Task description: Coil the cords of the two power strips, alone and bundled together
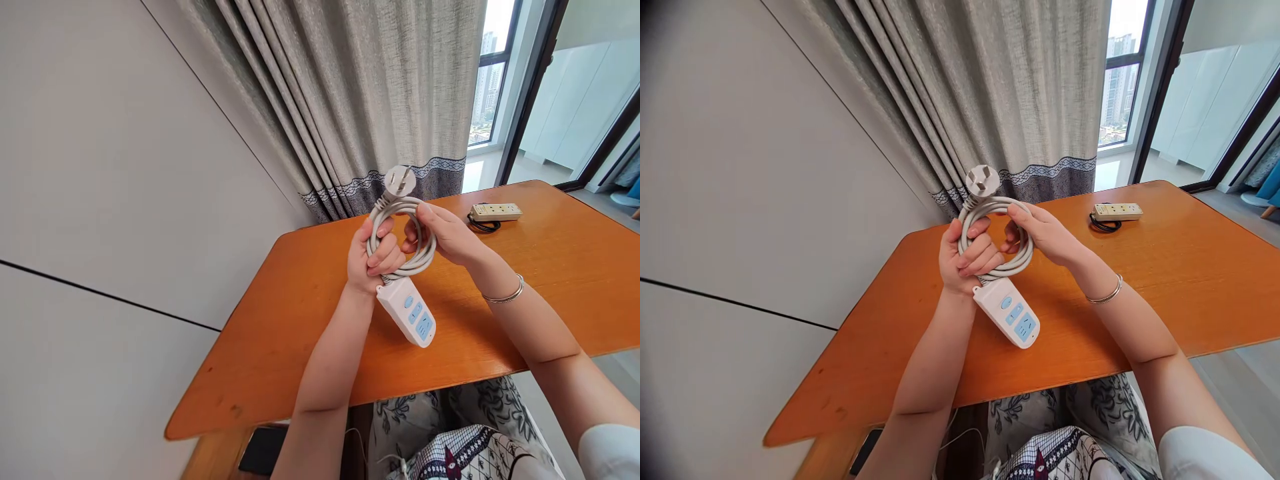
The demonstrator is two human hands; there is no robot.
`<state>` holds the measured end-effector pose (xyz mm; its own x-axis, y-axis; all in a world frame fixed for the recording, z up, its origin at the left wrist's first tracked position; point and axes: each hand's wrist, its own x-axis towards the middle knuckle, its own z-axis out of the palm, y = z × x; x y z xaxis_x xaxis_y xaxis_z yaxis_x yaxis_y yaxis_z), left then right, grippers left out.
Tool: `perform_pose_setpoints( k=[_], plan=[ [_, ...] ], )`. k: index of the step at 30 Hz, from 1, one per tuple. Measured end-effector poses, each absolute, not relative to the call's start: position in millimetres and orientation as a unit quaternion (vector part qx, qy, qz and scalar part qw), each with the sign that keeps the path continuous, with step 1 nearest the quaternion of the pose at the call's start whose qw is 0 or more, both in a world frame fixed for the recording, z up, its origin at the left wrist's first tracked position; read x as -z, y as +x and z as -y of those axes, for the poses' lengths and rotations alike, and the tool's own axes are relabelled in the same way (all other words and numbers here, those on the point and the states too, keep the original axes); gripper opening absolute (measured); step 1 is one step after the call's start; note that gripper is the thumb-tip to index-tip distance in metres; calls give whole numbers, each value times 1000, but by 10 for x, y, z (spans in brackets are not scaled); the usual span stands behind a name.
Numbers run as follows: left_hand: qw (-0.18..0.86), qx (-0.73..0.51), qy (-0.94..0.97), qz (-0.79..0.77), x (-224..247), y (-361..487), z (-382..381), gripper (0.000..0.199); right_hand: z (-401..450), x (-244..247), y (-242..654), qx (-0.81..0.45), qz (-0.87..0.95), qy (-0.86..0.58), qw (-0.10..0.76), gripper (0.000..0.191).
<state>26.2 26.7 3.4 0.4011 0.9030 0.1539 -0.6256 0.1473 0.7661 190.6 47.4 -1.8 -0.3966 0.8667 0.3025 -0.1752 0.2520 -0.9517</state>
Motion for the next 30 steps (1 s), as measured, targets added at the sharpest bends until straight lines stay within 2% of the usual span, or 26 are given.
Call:
perform_pose_setpoints(
  k=[5,8,12,18,25,30],
  plan=[
    [740,-533,359,-198,-64,290,-291,50,-462,29,1812,-609,557,-225,518,48],
    [749,-519,350,-218,-84,325,-333,51,-472,30,1837,-584,562,-236,537,46],
    [742,-510,354,-253,-75,354,-384,50,-502,39,1878,-533,589,-258,550,52],
    [754,-504,341,-249,-79,337,-371,53,-526,44,1873,-535,586,-263,549,56],
    [779,-476,311,-265,-147,282,-339,42,-530,37,1905,-520,608,-265,538,51],
    [756,-465,353,-294,-111,294,-359,49,-527,41,1918,-513,622,-273,526,51]
  ],
)
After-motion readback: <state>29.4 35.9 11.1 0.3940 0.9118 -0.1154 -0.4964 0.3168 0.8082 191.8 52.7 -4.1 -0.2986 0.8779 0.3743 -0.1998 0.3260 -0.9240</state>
